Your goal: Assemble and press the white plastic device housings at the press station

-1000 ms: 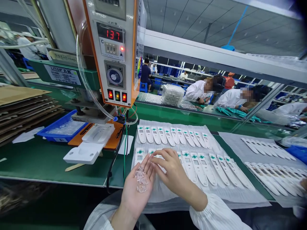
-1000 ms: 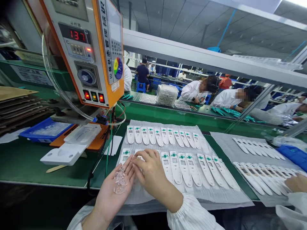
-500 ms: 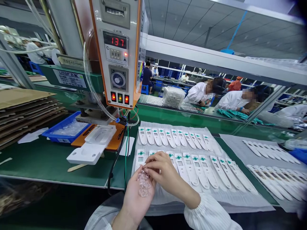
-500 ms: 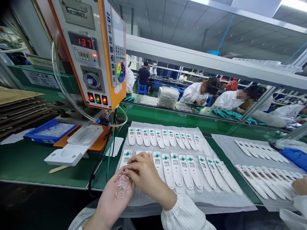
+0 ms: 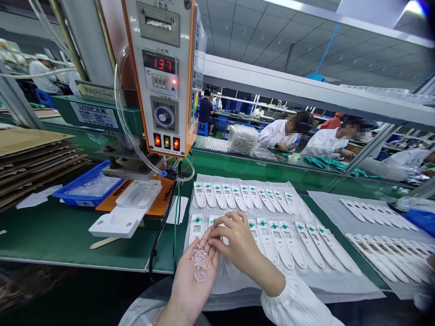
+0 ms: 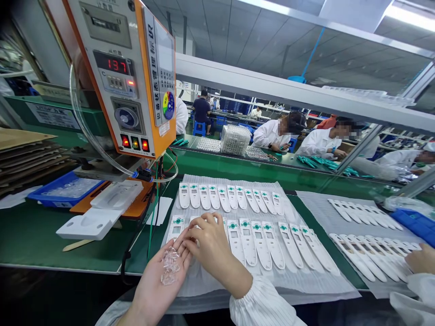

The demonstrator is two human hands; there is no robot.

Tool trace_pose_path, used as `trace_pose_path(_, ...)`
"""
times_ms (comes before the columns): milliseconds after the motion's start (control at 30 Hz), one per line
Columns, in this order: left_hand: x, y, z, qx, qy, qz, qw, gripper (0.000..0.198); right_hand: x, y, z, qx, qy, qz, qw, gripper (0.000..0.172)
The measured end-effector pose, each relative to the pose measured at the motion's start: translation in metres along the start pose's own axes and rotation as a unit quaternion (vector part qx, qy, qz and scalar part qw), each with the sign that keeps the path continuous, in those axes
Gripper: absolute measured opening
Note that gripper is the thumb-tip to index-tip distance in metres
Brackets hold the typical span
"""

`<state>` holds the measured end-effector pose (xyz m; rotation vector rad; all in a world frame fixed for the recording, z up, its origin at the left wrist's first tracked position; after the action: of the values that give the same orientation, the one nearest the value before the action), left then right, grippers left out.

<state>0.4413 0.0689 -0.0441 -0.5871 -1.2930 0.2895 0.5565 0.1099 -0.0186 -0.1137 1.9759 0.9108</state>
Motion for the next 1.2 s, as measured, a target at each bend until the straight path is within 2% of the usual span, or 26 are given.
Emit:
trace_pose_path(133, 0.001, -0.001, 0.0, -0.003, 0.002, -0.008, 1.0, 0.047, 0.003, -0.003, -0.002, -0.037, -0.017, -0.008, 0.999, 0.007)
trace_pose_path(233, 0.001, -0.003, 0.001, 0.004, 0.016, 0.008, 1.0, 0.048, -0.005, 0.001, 0.001, -0.053, -0.038, -0.011, 0.998, 0.012)
trace_pose_path(333, 0.002, -0.004, 0.002, 0.004, 0.021, 0.016, 1.0, 0.049, -0.018, 0.011, 0.016, -0.013, -0.038, 0.011, 0.999, 0.012)
trace_pose_path(433, 0.001, -0.005, 0.005, -0.003, 0.012, 0.005, 1.0, 0.051, -0.022, 0.025, 0.039, 0.069, -0.011, 0.009, 0.997, 0.008)
trace_pose_path(567, -0.003, -0.005, 0.008, 0.004, 0.002, -0.001, 1.0, 0.052, -0.002, 0.037, 0.059, 0.126, 0.0, -0.014, 0.992, 0.009)
trace_pose_path(767, -0.006, -0.006, 0.018, 0.014, 0.0, 0.008, 1.0, 0.05, 0.03, 0.035, 0.057, 0.137, -0.016, -0.042, 0.99, 0.007)
trace_pose_path(1200, -0.012, -0.003, 0.027, 0.027, -0.001, 0.015, 1.0, 0.048, 0.042, 0.029, 0.063, 0.163, -0.005, -0.054, 0.985, 0.007)
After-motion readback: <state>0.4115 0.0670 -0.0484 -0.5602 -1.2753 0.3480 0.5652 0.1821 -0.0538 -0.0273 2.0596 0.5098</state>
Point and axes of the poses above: each hand's wrist, its own y-axis towards the middle knuckle, its own x-axis out of the palm, z = x × y, the point moved 2 cm from there along y, towards the middle knuckle, and after that the axes turned 6 degrees about z, right-handed, at the moved point
